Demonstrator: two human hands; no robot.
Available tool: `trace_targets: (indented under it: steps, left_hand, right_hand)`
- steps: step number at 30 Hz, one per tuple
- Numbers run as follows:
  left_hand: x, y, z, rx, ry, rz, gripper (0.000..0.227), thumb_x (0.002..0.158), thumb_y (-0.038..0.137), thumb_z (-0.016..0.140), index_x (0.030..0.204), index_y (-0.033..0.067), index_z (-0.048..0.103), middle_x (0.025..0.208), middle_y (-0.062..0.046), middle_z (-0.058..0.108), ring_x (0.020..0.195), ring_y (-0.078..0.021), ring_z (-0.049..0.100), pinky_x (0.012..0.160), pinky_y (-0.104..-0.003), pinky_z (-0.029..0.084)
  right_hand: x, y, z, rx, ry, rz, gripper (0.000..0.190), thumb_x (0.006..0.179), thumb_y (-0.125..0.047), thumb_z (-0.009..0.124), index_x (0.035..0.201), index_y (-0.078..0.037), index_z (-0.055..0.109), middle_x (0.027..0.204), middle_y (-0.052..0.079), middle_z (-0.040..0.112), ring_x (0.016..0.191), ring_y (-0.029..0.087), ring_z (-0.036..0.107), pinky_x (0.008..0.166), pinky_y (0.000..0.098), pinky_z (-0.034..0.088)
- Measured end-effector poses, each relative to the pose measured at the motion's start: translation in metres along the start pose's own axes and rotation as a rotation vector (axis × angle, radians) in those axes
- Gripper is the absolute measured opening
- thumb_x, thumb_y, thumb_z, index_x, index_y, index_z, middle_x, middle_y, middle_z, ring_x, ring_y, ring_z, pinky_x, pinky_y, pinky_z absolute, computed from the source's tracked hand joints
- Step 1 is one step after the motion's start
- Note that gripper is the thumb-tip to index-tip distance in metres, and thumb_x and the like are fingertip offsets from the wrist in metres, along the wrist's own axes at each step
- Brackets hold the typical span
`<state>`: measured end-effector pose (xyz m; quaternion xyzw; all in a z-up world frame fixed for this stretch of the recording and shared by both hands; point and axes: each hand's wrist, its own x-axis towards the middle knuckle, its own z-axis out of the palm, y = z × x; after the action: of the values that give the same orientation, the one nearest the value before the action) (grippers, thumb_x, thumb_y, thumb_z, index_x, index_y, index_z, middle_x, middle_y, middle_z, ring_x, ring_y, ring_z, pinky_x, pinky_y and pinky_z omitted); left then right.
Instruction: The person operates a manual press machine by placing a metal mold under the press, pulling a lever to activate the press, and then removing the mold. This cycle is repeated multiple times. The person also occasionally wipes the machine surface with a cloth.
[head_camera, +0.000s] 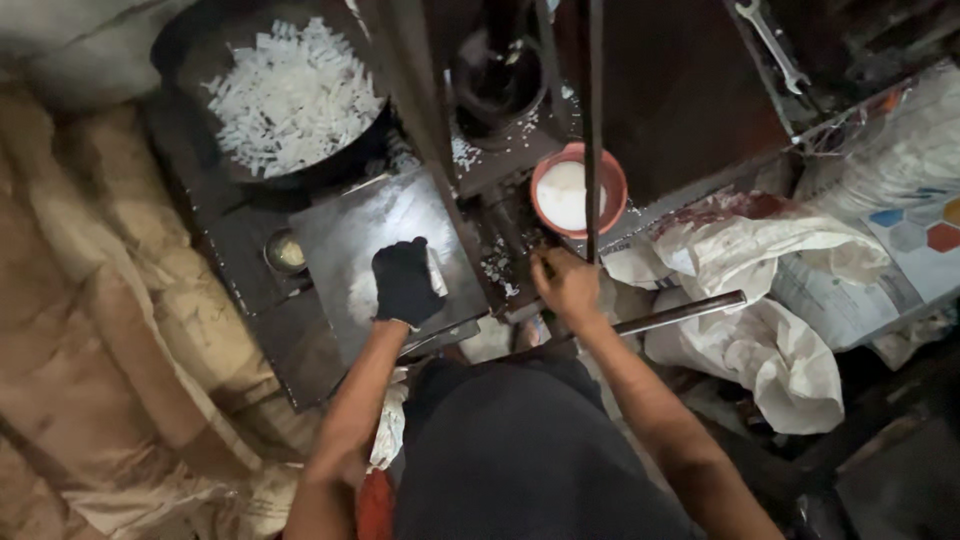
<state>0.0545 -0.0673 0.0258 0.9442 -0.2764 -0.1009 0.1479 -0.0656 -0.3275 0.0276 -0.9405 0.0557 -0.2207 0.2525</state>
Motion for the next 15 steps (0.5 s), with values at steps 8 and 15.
trace_targets:
  steps: [8, 15]
  left_hand:
    - [-0.031, -0.07, 0.0, -0.324, 0.235, 0.247, 0.117, 0.039, 0.039, 0.095, 0.142, 0.0086, 0.047, 0.134, -0.032, 0.059, 0.129, -0.0518, 0.047, 0.104, -0.059, 0.037]
    - [-0.042, -0.118, 0.048, -0.944, -0.002, -0.397, 0.048, 0.104, 0.046, 0.058, 0.141, 0.0149, 0.056, 0.122, -0.016, 0.074, 0.115, -0.0324, 0.07, 0.098, -0.041, 0.051]
  right_hand:
    - [-0.01, -0.042, -0.009, 0.427, -0.089, 0.15, 0.014, 0.099, -0.012, 0.071, 0.108, -0.002, 0.074, 0.089, 0.012, 0.073, 0.076, 0.016, 0.07, 0.068, 0.0299, 0.055]
    - [-0.042, -0.1, 0.068, 0.877, -0.565, 0.505, 0.025, 0.096, -0.02, 0.073, 0.113, -0.001, 0.074, 0.085, 0.003, 0.074, 0.071, 0.006, 0.066, 0.063, 0.0248, 0.056]
